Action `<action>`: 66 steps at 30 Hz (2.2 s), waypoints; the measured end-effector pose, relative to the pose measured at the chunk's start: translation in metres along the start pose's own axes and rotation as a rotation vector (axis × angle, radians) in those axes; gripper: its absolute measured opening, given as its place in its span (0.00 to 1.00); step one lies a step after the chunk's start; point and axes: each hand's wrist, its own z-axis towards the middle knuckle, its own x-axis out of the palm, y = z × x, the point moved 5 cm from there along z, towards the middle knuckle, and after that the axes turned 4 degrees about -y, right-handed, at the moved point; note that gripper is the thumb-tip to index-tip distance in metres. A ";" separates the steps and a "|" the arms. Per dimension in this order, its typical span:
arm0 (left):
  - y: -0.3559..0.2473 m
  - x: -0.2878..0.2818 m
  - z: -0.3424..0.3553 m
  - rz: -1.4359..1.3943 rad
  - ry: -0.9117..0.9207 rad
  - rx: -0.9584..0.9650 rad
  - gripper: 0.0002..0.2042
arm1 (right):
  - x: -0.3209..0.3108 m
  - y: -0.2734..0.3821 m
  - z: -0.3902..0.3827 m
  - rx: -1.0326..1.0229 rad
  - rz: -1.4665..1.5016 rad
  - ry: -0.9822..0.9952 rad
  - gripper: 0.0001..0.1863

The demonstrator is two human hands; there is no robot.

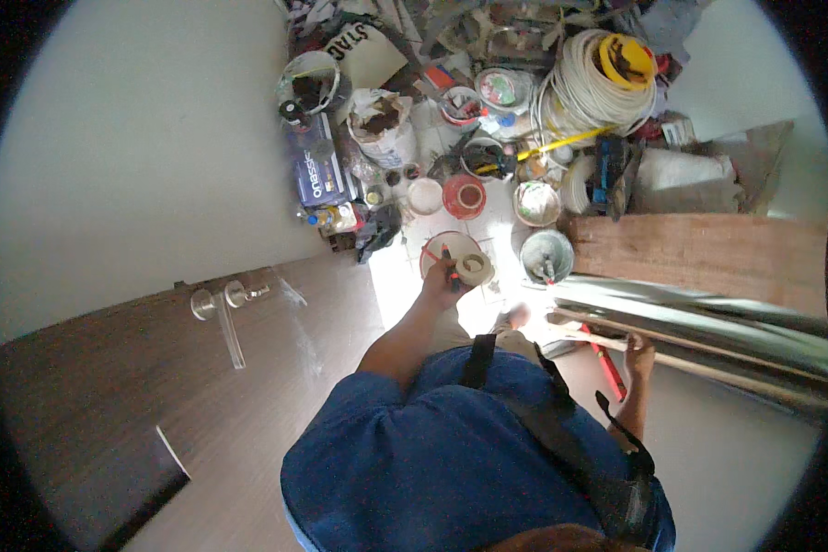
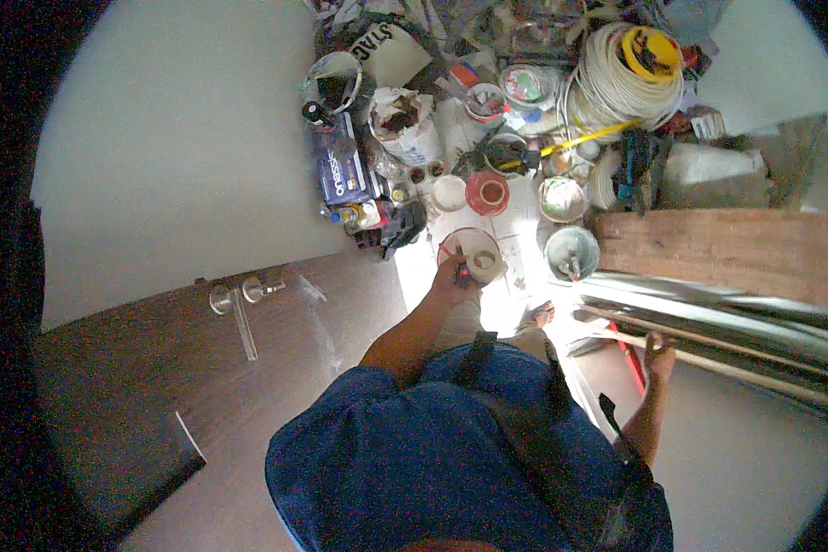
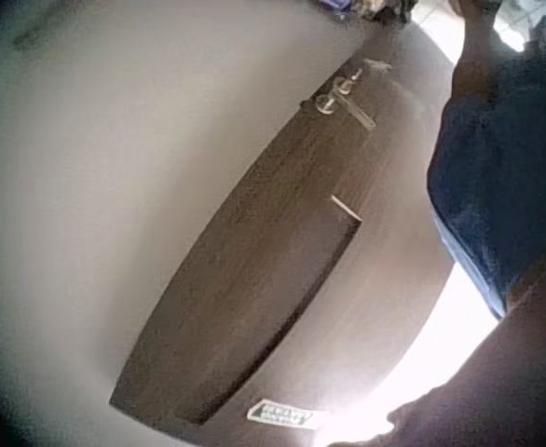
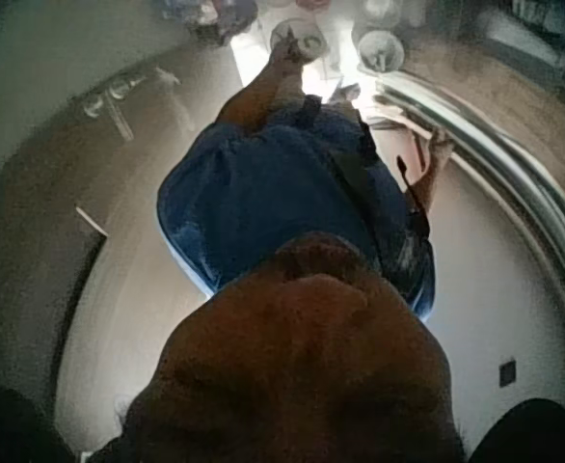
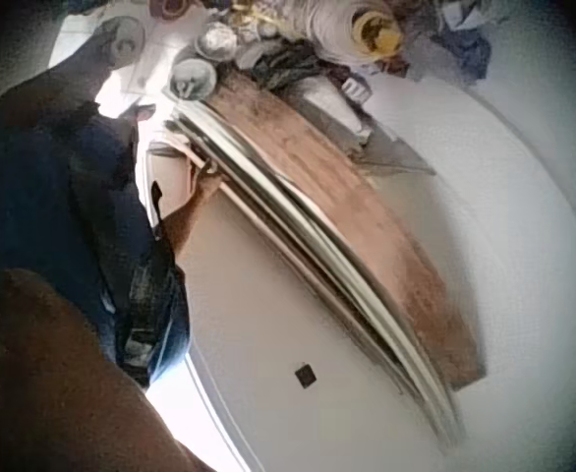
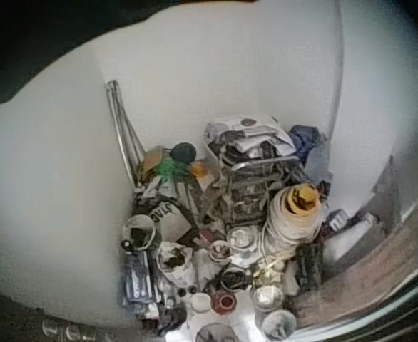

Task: The person scoops white paint from a bucket into a paint tray using a small brush. They then walk down a hallway and into a storage room, placing the bucket and other items on the floor.

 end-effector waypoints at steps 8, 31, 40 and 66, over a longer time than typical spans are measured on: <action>-0.082 -0.035 0.035 -0.027 0.008 -0.049 0.23 | 0.053 0.091 -0.006 0.127 0.128 0.359 0.18; -0.101 -0.065 0.098 -0.319 -0.252 0.171 0.17 | 0.249 0.236 0.255 -0.329 0.011 0.581 0.23; -0.064 -0.140 0.207 -0.339 -0.242 -0.010 0.16 | 0.538 0.259 0.294 -0.715 0.148 0.536 0.20; -0.064 -0.200 0.294 -0.246 -0.282 -0.060 0.18 | 0.638 0.321 0.276 -0.129 0.268 0.268 0.13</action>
